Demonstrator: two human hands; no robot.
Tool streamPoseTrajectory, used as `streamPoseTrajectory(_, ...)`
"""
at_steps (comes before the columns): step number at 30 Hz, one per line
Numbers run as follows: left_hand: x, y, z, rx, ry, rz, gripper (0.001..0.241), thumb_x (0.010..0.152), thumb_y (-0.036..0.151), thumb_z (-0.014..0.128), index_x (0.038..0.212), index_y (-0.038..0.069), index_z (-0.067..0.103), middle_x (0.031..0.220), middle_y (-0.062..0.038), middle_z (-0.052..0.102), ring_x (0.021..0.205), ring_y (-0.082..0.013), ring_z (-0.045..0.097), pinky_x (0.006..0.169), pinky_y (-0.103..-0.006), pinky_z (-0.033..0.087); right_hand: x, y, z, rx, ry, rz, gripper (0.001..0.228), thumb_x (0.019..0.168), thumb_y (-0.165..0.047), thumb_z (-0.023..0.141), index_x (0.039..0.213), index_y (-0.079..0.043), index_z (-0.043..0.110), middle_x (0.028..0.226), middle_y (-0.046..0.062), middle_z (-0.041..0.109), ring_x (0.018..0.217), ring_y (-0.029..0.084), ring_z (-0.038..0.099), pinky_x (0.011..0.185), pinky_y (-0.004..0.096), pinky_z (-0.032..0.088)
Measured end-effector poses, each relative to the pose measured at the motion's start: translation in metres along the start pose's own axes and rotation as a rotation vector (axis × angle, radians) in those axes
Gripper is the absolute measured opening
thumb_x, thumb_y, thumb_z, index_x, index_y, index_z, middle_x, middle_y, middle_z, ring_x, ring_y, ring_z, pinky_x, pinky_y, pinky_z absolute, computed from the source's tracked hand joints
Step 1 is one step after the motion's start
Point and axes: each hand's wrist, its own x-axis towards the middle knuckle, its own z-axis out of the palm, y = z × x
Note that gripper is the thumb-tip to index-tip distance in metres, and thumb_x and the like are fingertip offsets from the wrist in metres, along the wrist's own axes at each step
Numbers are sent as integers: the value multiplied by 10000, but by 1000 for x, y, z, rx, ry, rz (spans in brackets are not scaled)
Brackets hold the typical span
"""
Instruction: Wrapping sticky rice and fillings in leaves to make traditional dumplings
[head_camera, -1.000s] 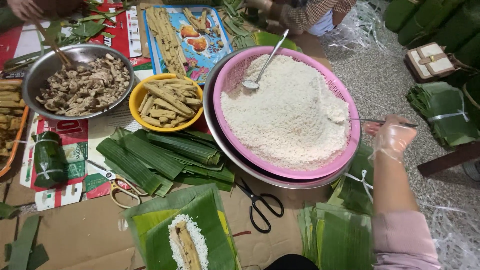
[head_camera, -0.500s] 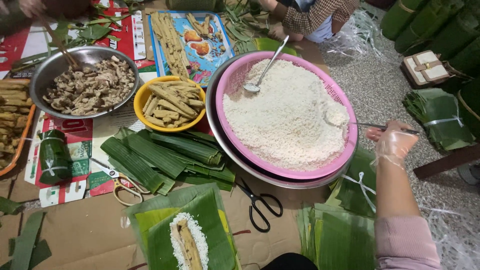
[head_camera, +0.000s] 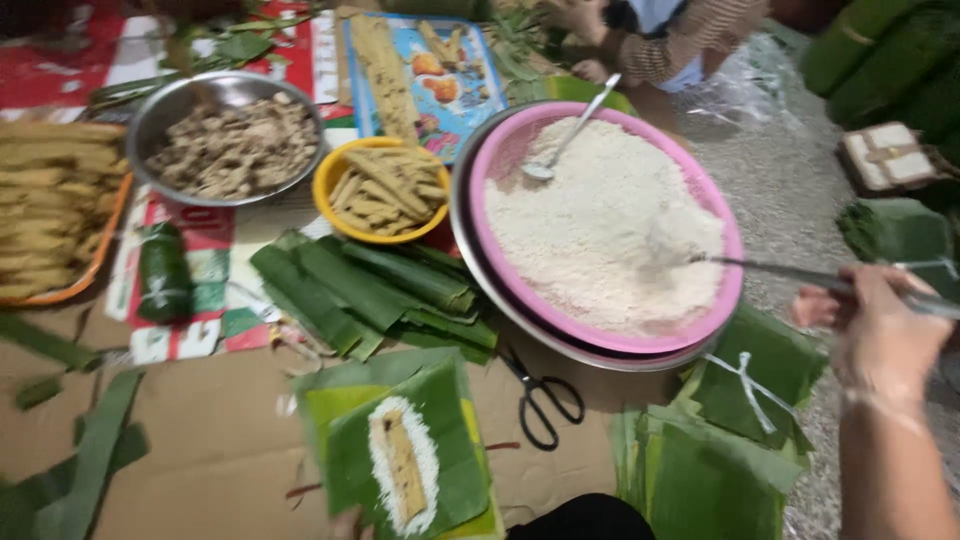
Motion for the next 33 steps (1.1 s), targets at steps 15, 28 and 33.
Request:
streamPoseTrajectory(15,50,261,-21,266,-234,-584,320,880,141,618,1171,97,743,996,-79,794,766,-185,739,745,-298,615,-265,80,129,-8,-649,349,144,993,-50,562,1041,15,681,730,202,773,553,238,765,473,301,689)
streamPoseTrajectory(28,65,275,-12,317,-317,-636,353,909,149,584,1236,105,709,1053,-67,796,870,-200,752,838,-322,593,-299,26,146,-82,-1004,-262,142,820,30,670,959,12,693,829,69,768,623,127,714,553,197,604)
streamPoseTrajectory(33,64,284,-10,277,-336,-657,381,883,109,596,1248,113,705,1084,-82,785,887,-210,748,843,-324,600,-296,21,143,-95,-1015,-276,156,808,39,675,962,11,686,866,82,766,628,143,715,564,219,599)
